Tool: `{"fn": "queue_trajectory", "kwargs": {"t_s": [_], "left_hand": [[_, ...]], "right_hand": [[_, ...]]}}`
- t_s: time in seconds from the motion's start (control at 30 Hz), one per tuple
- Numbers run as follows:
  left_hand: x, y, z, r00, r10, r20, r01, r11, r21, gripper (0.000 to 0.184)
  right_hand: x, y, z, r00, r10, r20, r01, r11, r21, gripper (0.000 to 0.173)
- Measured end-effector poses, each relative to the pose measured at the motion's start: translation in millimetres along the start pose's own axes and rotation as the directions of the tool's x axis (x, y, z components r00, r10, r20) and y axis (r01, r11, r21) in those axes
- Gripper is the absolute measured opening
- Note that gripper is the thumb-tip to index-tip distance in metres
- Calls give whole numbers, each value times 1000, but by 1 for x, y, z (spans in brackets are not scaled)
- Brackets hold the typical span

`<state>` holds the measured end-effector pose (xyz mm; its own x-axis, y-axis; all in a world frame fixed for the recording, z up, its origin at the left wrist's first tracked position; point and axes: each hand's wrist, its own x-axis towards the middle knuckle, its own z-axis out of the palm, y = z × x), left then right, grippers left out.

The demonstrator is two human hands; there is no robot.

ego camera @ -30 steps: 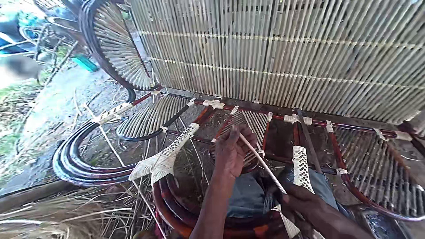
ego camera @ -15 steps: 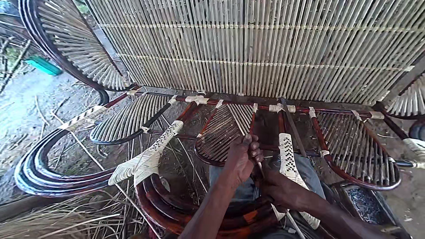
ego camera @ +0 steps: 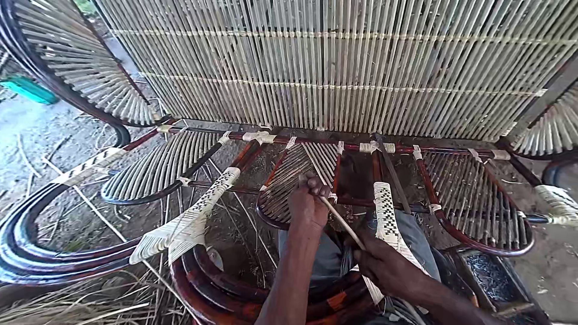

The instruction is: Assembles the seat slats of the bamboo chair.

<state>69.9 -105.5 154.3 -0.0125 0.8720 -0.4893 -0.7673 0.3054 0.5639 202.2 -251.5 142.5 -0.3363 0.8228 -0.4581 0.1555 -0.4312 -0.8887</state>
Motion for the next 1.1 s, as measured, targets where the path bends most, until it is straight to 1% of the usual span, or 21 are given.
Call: {"fn": "queue_trajectory", "kwargs": {"t_s": [0.07,0.17,0.2,0.27,0.3,0.37,0.5,0.6,0.63,0.7,0.77,0.83,0.87,0.9,0.93,0.97,1.03,1.1], "left_hand": [[5,2,-4,998,-2,-66,1,1000,-24,31],[14,12,-9,994,53,-93,-46,996,74,30],[18,15,-9,993,63,-96,-54,994,100,29],[23,20,-8,994,66,-92,-53,990,133,27],[24,20,-8,995,63,-81,-51,989,142,27],[24,18,-5,998,49,-40,-42,987,158,28],[18,6,5,998,19,-57,-10,986,164,28],[19,4,11,994,33,-100,-15,984,176,28],[19,4,13,993,34,-111,-14,985,173,28],[21,3,16,993,0,-121,21,985,171,28],[25,-1,17,989,-117,-93,132,976,176,23],[33,-6,18,959,-282,-41,284,937,205,19],[36,-8,18,936,-351,-17,346,912,222,18],[41,-8,18,922,-386,-6,377,898,225,18],[47,-8,16,924,-382,-4,373,900,224,17],[52,-7,13,941,-337,-18,333,917,218,17],[56,1,11,984,-178,-21,179,965,193,19],[54,11,11,1000,-20,-7,21,985,174,23]], "right_hand": [[-11,12,4,1000,14,4,-14,1000,6,38],[-26,26,14,999,20,43,-21,999,46,38],[-30,29,17,997,21,74,-28,995,91,37],[-35,33,22,986,5,167,-47,968,245,32],[-35,32,23,977,-6,213,-65,943,326,30],[-33,25,23,967,-7,255,-110,891,441,31],[-24,0,20,973,53,227,-163,851,499,35],[-20,-7,20,950,72,302,-232,812,536,36],[-19,-8,20,946,72,317,-238,815,527,38],[-18,-12,23,939,74,335,-228,865,447,44],[-15,-18,27,929,75,362,-198,928,315,44],[-11,-25,31,916,86,391,-162,972,168,43],[-8,-26,33,916,94,390,-156,979,131,42],[-5,-26,34,923,102,371,-166,976,144,39],[-3,-25,36,938,110,328,-186,960,210,35],[-2,-23,36,951,122,283,-207,934,292,31],[1,-19,33,975,129,183,-195,894,404,28],[-3,-11,30,986,110,127,-154,895,418,27]]}}
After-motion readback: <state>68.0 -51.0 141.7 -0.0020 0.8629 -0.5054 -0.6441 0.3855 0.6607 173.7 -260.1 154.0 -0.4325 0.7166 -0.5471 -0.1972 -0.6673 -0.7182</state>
